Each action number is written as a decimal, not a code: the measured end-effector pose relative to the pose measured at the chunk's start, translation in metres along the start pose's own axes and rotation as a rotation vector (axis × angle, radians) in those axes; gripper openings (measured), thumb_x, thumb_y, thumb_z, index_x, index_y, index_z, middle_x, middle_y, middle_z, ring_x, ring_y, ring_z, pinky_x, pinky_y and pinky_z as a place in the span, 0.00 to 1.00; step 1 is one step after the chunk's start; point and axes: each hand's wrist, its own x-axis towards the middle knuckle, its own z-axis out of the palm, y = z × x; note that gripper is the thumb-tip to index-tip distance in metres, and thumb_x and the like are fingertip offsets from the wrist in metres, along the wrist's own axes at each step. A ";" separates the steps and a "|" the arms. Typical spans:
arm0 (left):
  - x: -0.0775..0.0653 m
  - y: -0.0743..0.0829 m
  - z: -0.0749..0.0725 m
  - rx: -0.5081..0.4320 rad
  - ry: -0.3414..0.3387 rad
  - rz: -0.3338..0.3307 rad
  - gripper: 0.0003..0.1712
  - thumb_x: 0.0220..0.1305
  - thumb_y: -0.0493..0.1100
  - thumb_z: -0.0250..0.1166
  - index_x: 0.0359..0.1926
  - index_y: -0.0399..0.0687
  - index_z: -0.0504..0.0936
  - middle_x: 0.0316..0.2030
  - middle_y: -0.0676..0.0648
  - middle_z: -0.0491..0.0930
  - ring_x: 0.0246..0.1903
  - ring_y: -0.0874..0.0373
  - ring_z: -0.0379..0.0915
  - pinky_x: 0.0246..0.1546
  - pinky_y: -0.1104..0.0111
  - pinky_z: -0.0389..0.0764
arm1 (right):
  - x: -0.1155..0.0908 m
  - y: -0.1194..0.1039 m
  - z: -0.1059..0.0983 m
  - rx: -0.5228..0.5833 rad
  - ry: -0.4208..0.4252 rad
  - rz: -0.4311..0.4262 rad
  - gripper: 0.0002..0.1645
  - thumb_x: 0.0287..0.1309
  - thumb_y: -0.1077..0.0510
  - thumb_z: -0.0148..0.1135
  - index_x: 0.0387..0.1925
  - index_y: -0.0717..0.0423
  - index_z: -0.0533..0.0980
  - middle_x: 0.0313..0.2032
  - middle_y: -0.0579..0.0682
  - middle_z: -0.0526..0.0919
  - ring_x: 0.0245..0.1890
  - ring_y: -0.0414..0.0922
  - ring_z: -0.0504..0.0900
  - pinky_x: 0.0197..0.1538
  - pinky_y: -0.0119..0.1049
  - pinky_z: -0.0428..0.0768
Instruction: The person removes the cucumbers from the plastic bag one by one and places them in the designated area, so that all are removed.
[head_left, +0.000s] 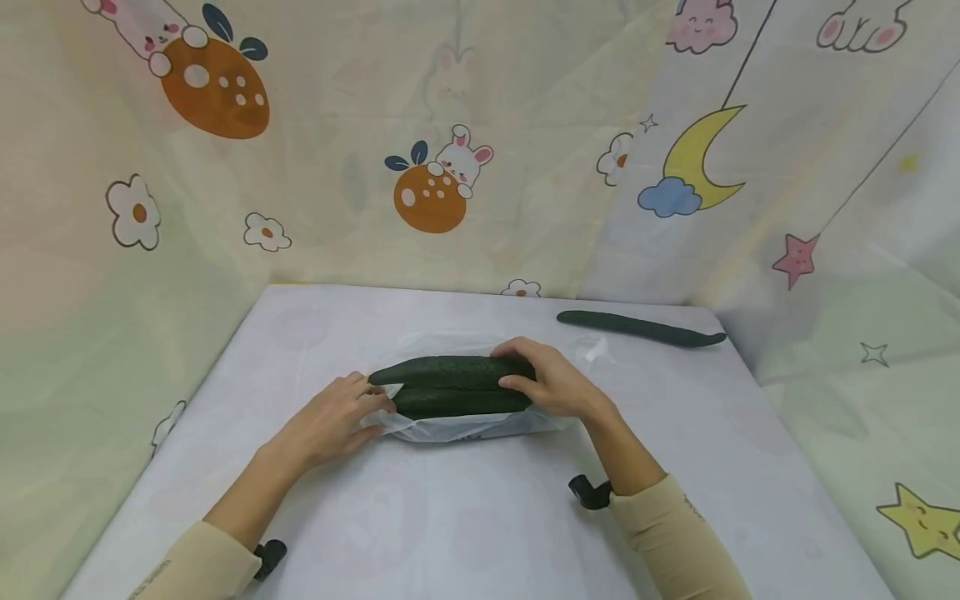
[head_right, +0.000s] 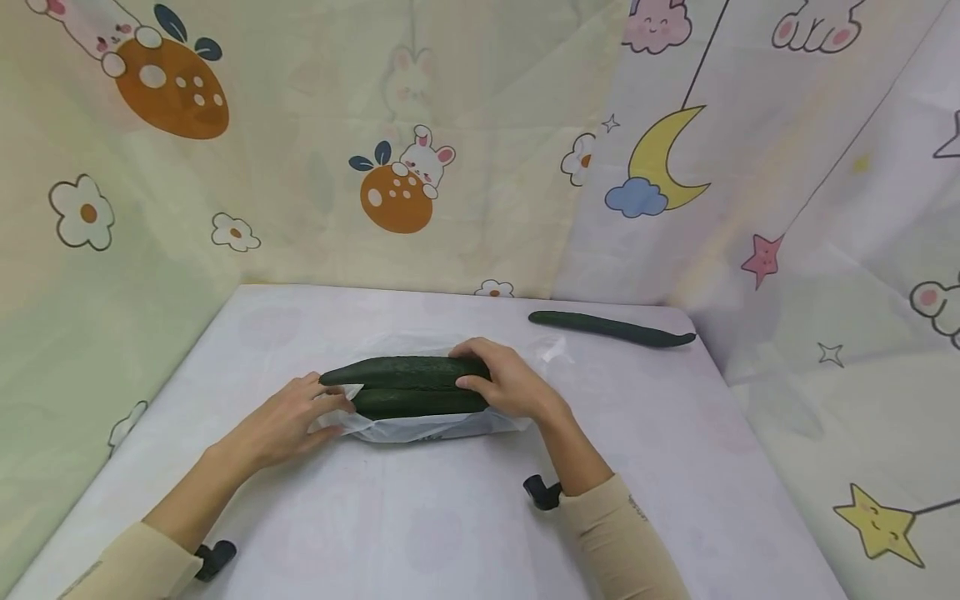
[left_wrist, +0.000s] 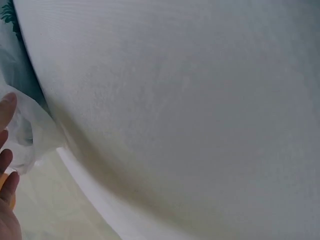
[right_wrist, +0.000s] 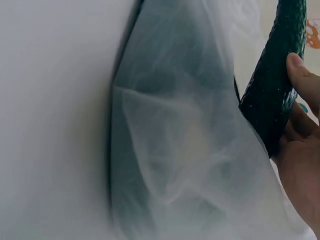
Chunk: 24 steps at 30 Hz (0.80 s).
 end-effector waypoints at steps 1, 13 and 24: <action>0.001 0.000 0.000 0.006 -0.001 0.000 0.17 0.55 0.44 0.80 0.45 0.59 0.86 0.47 0.52 0.82 0.48 0.53 0.74 0.49 0.57 0.76 | 0.000 -0.001 0.000 0.009 0.001 -0.004 0.24 0.68 0.58 0.67 0.63 0.52 0.74 0.60 0.45 0.80 0.63 0.44 0.77 0.66 0.45 0.74; 0.002 0.002 0.002 0.006 -0.027 -0.019 0.14 0.54 0.44 0.80 0.42 0.59 0.87 0.45 0.54 0.79 0.49 0.54 0.76 0.50 0.56 0.77 | 0.013 -0.020 -0.007 0.121 0.019 -0.049 0.24 0.68 0.61 0.66 0.62 0.55 0.73 0.59 0.49 0.80 0.61 0.46 0.78 0.66 0.47 0.75; 0.006 0.002 0.003 -0.003 -0.041 -0.025 0.14 0.55 0.44 0.80 0.41 0.60 0.87 0.45 0.54 0.80 0.48 0.53 0.76 0.51 0.54 0.78 | 0.019 -0.040 -0.014 0.304 0.023 -0.106 0.23 0.67 0.66 0.66 0.61 0.60 0.73 0.57 0.54 0.79 0.59 0.50 0.79 0.60 0.42 0.80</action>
